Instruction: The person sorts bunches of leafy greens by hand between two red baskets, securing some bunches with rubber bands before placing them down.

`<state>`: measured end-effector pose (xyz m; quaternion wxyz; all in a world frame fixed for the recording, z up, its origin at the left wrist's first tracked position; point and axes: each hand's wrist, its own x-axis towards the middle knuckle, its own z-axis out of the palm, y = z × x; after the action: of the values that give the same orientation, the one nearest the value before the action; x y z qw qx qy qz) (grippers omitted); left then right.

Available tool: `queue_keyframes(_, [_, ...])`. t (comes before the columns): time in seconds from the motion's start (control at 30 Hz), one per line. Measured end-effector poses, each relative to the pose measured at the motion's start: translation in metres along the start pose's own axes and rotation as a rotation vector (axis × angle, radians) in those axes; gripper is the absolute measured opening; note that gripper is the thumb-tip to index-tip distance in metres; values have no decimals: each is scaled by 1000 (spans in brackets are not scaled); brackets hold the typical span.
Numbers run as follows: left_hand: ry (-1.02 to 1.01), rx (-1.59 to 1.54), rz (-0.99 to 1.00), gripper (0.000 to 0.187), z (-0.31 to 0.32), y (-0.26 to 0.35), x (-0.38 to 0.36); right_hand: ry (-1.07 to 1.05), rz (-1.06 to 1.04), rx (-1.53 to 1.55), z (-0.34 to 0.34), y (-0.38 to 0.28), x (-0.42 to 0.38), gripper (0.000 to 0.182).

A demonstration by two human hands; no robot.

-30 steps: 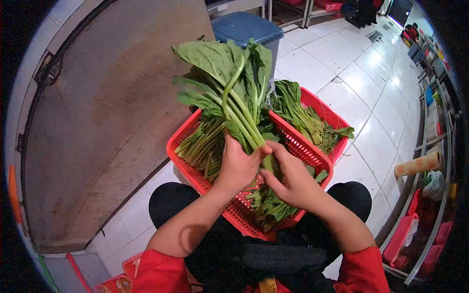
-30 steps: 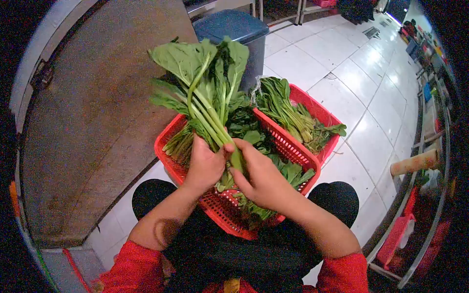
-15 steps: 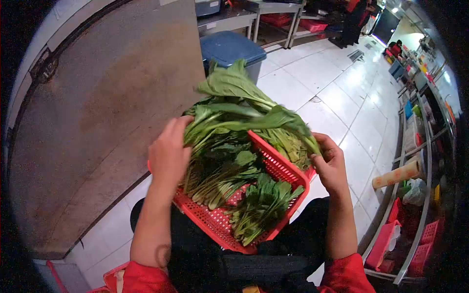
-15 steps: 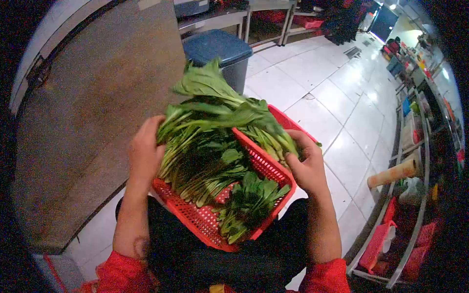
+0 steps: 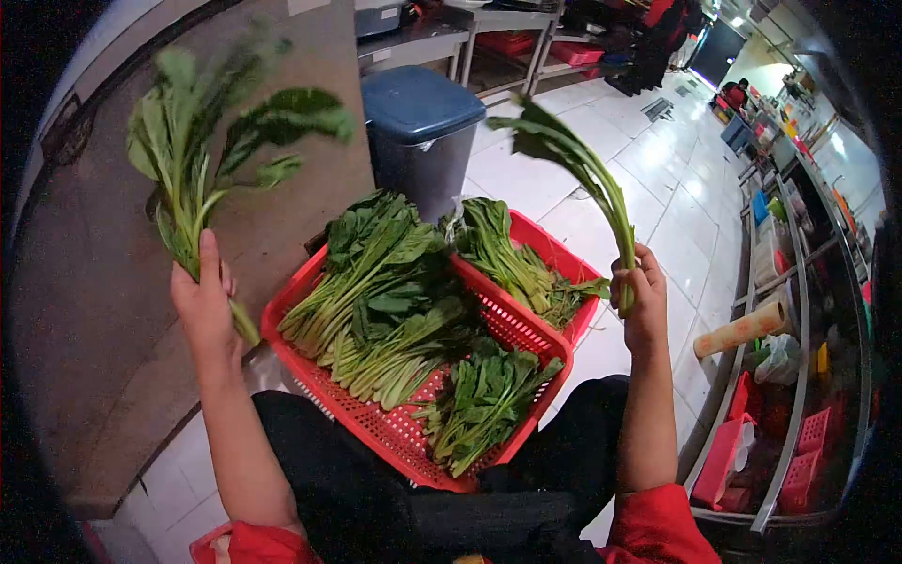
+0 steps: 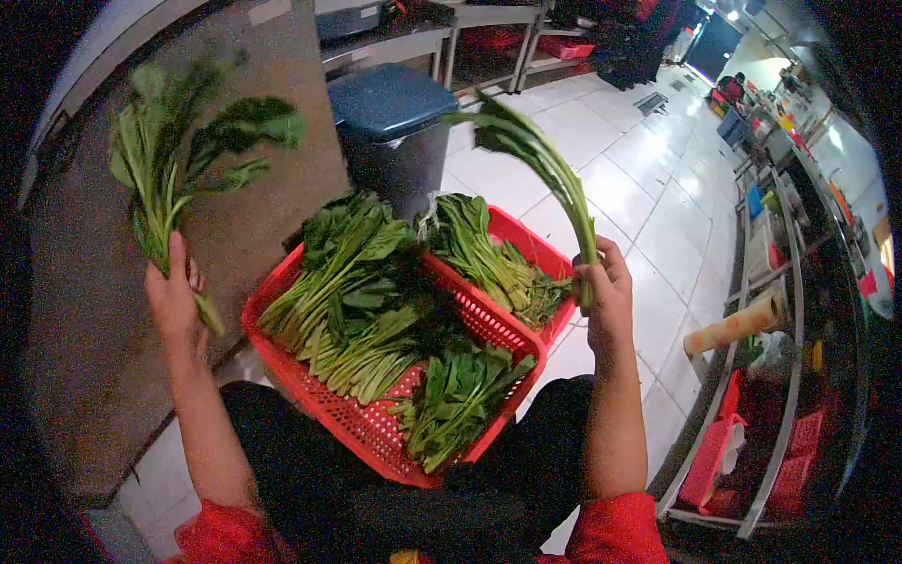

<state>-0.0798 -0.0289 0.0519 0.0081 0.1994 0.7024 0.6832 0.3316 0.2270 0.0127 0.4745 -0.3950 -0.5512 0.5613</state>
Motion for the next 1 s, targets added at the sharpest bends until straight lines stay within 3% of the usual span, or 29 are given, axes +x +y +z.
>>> queue_keyframes(0.07, [-79,-383,-30,15,3,3,-2,-88,87,23,17,2,-6,37])
queue_keyframes(0.13, [-68,-400,-56,15,3,5,-5,-186,208,196,37,14,-12,34])
queue_keyframes(0.23, [-69,-464,-77,17,2,8,-6,-215,285,165,72,26,-28,38])
queue_keyframes(0.3, [-200,-551,-26,18,3,5,-8,-239,309,74,89,33,-39,39])
queue_keyframes(0.43, [-207,-501,-50,17,6,8,-11,-270,239,38,124,67,-60,34])
queue_keyframes(0.67, [-252,-445,-21,17,13,6,-16,-375,297,41,193,136,-113,31])
queue_keyframes(0.73, [-249,-420,-12,16,15,8,-18,-605,-133,-369,212,188,-121,44])
queue_keyframes(0.8, [-247,-418,-43,16,16,6,-18,-1109,495,-498,239,219,-116,62])
queue_keyframes(0.83, [-247,-415,-40,16,16,6,-18,-1110,493,-494,242,221,-113,62])
queue_keyframes(0.9, [-259,-387,-59,16,17,4,-18,-1556,227,-1005,247,219,-105,81])
queue_keyframes(0.93, [-257,-385,-58,16,17,4,-17,-1558,226,-1003,248,213,-101,81])
queue_keyframes(1.0, [-278,-377,-65,16,18,3,-16,-1450,-197,-1332,241,201,-90,85])
